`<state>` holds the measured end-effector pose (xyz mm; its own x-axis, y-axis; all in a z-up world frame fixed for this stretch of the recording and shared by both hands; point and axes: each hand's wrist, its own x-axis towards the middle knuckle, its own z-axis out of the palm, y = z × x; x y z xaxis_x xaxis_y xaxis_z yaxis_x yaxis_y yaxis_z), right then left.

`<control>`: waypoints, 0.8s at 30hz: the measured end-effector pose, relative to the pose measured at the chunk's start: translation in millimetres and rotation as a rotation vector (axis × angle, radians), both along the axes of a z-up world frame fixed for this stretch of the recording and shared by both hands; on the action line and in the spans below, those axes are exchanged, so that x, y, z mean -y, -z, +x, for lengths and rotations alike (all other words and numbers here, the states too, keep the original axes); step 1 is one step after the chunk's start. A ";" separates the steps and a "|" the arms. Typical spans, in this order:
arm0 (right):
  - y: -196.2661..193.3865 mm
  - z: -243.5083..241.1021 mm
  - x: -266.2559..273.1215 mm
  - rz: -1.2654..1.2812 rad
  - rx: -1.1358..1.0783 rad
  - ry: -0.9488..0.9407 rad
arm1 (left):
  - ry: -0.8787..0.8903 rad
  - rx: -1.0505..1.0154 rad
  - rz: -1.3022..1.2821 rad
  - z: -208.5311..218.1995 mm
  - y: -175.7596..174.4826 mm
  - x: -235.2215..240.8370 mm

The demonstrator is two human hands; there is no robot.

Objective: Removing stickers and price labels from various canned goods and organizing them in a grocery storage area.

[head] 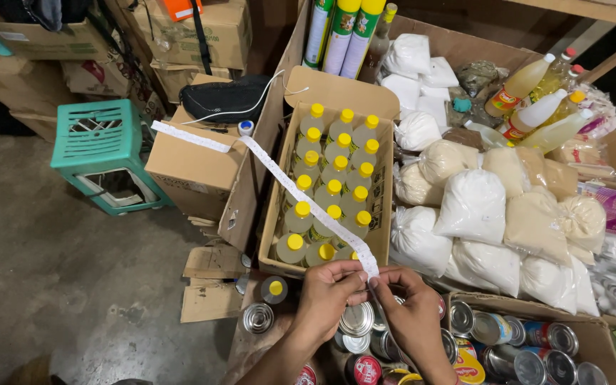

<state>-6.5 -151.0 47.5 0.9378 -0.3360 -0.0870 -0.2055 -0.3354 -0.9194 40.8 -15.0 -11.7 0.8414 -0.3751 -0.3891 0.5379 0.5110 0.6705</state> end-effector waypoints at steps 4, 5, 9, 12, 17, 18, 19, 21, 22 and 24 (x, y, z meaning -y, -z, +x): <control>24.7 0.9 11.7 0.036 -0.022 0.008 | 0.034 0.040 0.000 0.0 -1.8 -2.3; 28.2 1.8 11.7 0.059 -0.018 0.021 | 0.026 0.023 -0.009 0.5 -1.1 -2.5; 29.6 7.2 13.9 0.211 -0.018 0.036 | -0.007 -0.046 0.019 0.5 1.0 -4.6; 20.1 3.6 21.2 0.335 -0.121 -0.007 | -0.001 -0.007 0.106 -0.2 8.7 -2.9; 31.2 3.9 26.1 0.314 -0.168 -0.011 | -0.006 0.016 0.099 -1.1 11.0 1.8; 34.1 3.3 27.1 0.312 -0.167 0.000 | -0.007 0.003 0.075 -1.9 9.3 2.0; 38.1 5.8 30.1 0.312 -0.166 -0.002 | -0.009 0.005 0.075 -0.2 13.3 2.6; 45.3 9.0 35.7 0.439 -0.191 0.027 | 0.012 -0.005 -0.005 1.7 20.8 3.8; 35.1 9.5 31.1 0.440 -0.192 0.028 | 0.012 -0.006 -0.004 2.7 23.9 5.3; 13.6 12.1 25.6 0.598 -0.223 0.080 | 0.008 -0.004 -0.017 7.3 29.9 12.5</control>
